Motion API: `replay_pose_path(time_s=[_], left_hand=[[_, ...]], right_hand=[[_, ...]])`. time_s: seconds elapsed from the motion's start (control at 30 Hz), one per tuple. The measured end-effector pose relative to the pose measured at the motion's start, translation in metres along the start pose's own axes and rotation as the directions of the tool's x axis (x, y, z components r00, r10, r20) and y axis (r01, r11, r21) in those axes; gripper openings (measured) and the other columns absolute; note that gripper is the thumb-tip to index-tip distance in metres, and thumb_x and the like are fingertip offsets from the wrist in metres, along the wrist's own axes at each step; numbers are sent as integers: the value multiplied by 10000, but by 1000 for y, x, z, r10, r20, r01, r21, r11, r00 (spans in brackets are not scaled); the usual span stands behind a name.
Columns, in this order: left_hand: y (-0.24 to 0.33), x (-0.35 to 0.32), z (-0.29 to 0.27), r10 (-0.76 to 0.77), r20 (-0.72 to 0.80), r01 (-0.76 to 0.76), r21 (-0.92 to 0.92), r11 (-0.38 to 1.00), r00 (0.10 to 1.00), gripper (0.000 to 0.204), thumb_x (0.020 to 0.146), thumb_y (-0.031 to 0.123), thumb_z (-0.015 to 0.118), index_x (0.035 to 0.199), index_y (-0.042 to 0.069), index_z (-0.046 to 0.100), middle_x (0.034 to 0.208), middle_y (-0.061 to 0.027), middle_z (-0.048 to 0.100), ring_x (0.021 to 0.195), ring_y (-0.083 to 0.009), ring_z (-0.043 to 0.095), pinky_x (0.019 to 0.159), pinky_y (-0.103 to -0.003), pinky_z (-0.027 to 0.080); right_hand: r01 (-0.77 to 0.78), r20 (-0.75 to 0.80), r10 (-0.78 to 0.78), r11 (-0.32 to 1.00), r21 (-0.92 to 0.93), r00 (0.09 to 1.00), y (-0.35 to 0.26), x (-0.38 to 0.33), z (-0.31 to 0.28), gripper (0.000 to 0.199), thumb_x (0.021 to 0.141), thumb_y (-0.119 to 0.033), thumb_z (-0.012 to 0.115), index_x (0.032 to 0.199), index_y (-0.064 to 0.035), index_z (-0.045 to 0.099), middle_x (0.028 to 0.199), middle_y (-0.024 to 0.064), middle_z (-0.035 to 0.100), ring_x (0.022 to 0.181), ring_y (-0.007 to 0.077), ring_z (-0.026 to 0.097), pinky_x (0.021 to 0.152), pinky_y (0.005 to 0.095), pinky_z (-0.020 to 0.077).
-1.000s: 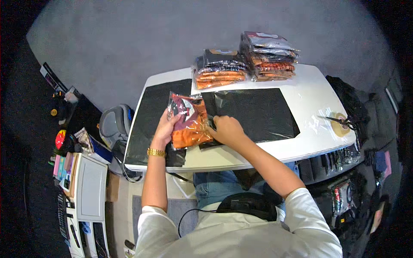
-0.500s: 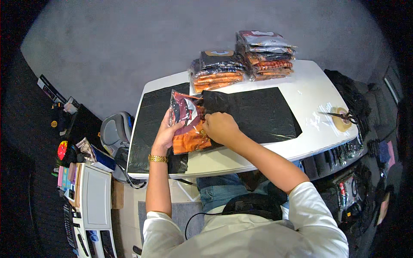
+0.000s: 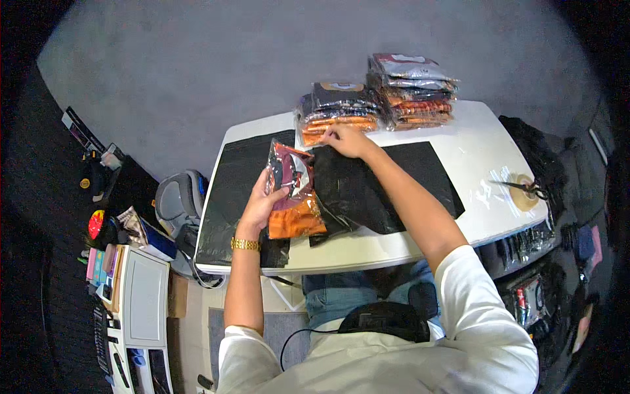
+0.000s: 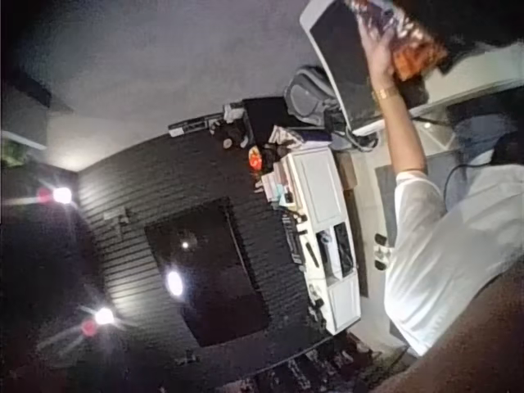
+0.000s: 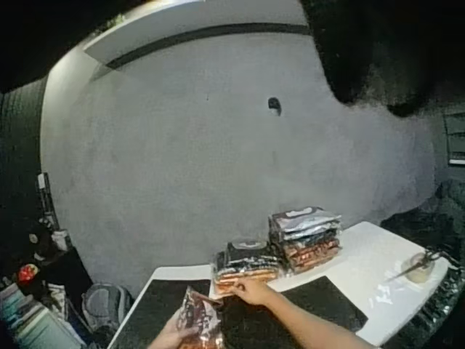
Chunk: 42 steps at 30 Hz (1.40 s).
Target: Packaging folded t-shirts into black plastic shipping mailers and sealing them.
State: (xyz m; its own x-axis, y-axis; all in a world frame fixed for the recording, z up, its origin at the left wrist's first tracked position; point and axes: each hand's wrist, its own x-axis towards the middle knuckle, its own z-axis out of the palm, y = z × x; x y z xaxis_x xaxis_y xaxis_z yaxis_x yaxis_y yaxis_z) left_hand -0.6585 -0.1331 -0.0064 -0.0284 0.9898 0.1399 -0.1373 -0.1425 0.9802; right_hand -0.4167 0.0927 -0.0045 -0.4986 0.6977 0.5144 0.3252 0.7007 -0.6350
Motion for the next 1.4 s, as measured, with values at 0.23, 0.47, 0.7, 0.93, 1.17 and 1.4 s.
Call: replay_pose_path(time_s=[0.23,0.47,0.7,0.93,1.17,1.4], left_hand=[[0,-1,5,-43,6,42,68,997,999,713,940,-115,696,1583,27,422,1405,-54,649,1261,-144,632,1103,-325,501],[4,13,3,-71,53,71,7,997,996,682,932,-128,690,1557,22,464,1418,-55,653,1269,-144,634,1134,-337,493],[-6,14,7,-75,-22,74,-38,997,997,562,956,-84,668,1486,33,527,1348,-55,693,1223,-162,665,1109,-342,504],[-10,16,13,-110,-99,106,-42,993,989,482,995,-5,662,1466,39,566,1339,-63,703,1193,-184,681,1063,-348,533],[-20,17,14,-139,-92,124,-155,980,986,421,991,-40,655,1398,14,565,1281,-98,716,1155,-226,713,1020,-393,580],[-24,12,39,-61,-85,52,-107,993,995,402,1001,-37,629,1392,26,566,1295,-124,710,1115,-238,734,1004,-392,598]], right_hand=[[-54,516,59,998,-26,855,20,20,9,364,1017,-366,726,886,-28,757,774,68,709,730,157,607,761,374,524],[107,185,-148,971,213,972,5,19,29,328,991,-356,739,957,-32,781,869,139,774,788,248,710,749,426,547],[212,-86,-226,966,-148,970,-42,-33,15,291,954,-335,761,1108,-96,704,1125,131,632,1140,370,608,980,493,486],[424,288,-368,890,-165,884,-137,-162,-35,446,775,-368,874,1102,-135,678,1100,117,588,1066,317,570,909,462,454],[466,98,-457,850,-245,884,-133,-182,-7,197,774,-174,841,916,-130,712,960,5,629,956,247,602,884,424,447],[434,160,-408,880,-193,899,-144,-197,10,198,849,-245,822,925,-113,695,1004,44,632,1003,268,609,924,436,453]])
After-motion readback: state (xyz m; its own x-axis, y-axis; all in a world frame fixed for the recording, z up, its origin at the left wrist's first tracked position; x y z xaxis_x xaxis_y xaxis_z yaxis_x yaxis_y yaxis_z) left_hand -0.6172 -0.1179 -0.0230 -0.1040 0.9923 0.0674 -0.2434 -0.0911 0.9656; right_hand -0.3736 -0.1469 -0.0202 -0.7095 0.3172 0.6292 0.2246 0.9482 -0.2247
